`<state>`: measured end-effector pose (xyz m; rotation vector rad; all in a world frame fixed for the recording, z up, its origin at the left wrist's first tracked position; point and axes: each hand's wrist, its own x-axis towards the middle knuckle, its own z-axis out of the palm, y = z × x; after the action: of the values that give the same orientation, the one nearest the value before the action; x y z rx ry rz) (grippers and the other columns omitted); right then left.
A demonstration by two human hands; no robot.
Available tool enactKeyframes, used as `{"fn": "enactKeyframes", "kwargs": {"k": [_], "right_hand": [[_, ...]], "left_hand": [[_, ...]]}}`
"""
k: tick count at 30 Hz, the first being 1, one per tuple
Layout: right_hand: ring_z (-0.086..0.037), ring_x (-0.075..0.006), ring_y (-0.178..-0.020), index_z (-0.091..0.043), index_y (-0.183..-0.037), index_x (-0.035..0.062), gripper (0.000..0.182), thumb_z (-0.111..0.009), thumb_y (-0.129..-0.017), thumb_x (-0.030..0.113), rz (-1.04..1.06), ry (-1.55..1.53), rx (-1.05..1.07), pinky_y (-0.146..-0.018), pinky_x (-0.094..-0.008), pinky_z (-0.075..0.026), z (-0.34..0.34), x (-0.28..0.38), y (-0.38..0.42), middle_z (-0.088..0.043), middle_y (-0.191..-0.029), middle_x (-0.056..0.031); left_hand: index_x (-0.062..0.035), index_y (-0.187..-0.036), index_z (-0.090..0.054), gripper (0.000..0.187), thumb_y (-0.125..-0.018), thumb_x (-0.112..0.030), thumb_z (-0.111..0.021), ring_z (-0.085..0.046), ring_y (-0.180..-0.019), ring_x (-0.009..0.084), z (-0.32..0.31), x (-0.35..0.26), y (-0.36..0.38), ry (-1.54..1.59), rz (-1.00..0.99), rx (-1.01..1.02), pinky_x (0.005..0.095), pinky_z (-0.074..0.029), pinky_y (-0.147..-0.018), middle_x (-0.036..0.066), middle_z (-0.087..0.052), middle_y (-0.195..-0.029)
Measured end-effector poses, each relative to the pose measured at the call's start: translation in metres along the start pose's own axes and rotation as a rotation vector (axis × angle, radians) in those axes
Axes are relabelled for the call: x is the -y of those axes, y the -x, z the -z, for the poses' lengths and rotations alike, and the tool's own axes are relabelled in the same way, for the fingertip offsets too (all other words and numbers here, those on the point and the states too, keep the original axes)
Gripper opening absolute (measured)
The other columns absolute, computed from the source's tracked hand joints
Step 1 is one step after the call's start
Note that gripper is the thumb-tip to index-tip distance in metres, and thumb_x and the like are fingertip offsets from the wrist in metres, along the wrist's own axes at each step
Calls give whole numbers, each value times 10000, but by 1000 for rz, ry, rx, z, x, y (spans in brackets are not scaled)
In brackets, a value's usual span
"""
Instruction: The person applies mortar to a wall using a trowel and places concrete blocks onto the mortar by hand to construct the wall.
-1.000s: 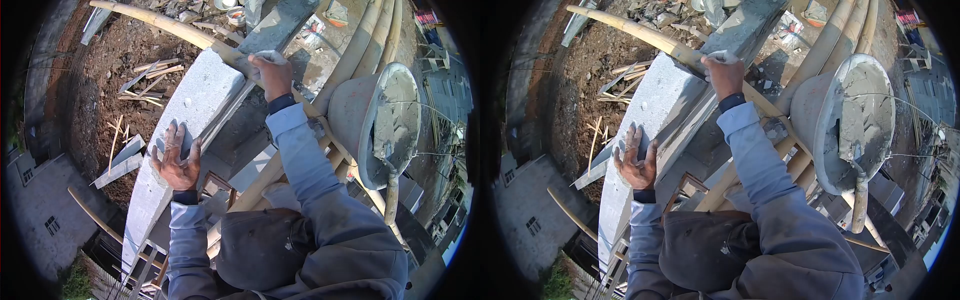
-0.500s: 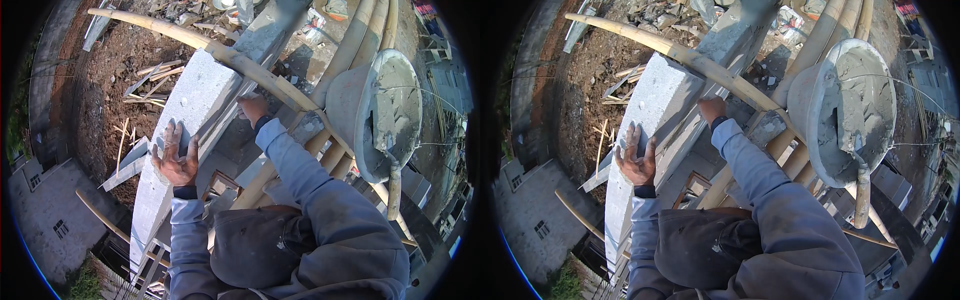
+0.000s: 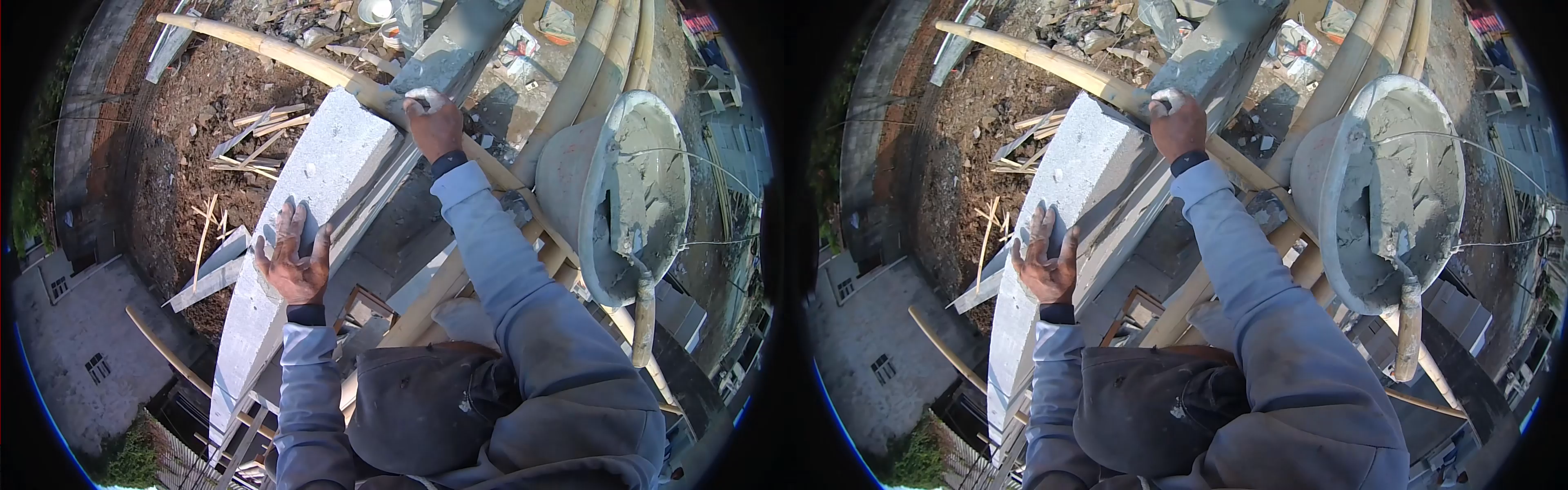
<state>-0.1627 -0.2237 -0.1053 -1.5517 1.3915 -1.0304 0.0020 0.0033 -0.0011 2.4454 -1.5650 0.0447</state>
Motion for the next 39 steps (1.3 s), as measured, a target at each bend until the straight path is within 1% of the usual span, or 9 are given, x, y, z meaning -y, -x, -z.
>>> {"fn": "enactKeyframes", "kwargs": {"k": [1,7,11,12,18,24,27,31,39], "right_hand": [[-642,-393,-864,-659,-914,25,182,-689,-770,132,66,-16,14,-792,-445,-511,-4,-2,-19,-664,-984,-205],[-669,-342,-938,-700,-956,8,360,-713,-759,310,-227,477,233,-848,-394,-519,-46,-18,-84,-696,-983,-211],[-656,-340,-983,-704,-931,-4,398,-652,-759,351,-191,541,384,-876,-395,-517,-68,-49,-89,-691,-1001,-210],[-654,-331,-978,-717,-870,13,377,-616,-772,364,-35,609,420,-865,-396,-519,-88,-93,-96,-690,-996,-200],[-651,-347,-937,-714,-826,18,432,-653,-760,441,3,528,403,-841,-416,-517,-66,-66,-83,-682,-952,-215],[-624,-376,-948,-677,-907,40,258,-691,-750,245,-28,449,268,-853,-451,-503,-48,-37,-43,-645,-965,-207],[-625,-411,-933,-684,-980,-1,420,-767,-748,339,-41,402,175,-859,-445,-504,-49,-36,-34,-656,-963,-232],[-625,-361,-944,-678,-950,43,244,-679,-772,210,21,361,100,-847,-439,-505,-50,-38,-29,-621,-972,-189],[-627,-361,-959,-684,-1033,15,379,-753,-766,275,72,407,126,-864,-422,-504,-47,-48,-35,-637,-1015,-184]], "left_hand": [[-216,-1203,-682,473,-791,-441,-742,-584,-1207,171,0,-1,-1,2,2,5,401,-177,-1135,25,-634,-1284],[-176,-1205,-681,474,-803,-421,-726,-579,-1213,177,2,-1,-1,-17,-19,0,407,-219,-1123,29,-631,-1289],[-150,-1202,-681,483,-805,-422,-726,-573,-1223,183,1,-2,-2,-8,-28,6,400,-211,-1129,37,-632,-1288],[-146,-1200,-681,484,-806,-423,-726,-571,-1226,184,1,-1,-1,-4,-30,5,399,-209,-1131,40,-630,-1290],[-170,-1196,-681,468,-788,-392,-748,-585,-1210,204,0,-2,-1,24,-33,-9,401,-198,-1132,59,-635,-1278],[-161,-1228,-661,493,-817,-425,-718,-558,-1244,187,2,-2,-1,-5,-23,28,412,-199,-1135,47,-614,-1314],[-162,-1221,-667,491,-817,-435,-717,-556,-1248,190,4,-3,-1,0,-2,38,414,-200,-1136,47,-617,-1310],[-161,-1211,-677,494,-811,-448,-717,-555,-1249,194,3,-1,0,0,12,44,417,-207,-1134,47,-625,-1298],[-155,-1202,-679,476,-816,-432,-713,-559,-1245,188,2,-2,-1,17,-4,29,413,-210,-1132,50,-629,-1292]]}}
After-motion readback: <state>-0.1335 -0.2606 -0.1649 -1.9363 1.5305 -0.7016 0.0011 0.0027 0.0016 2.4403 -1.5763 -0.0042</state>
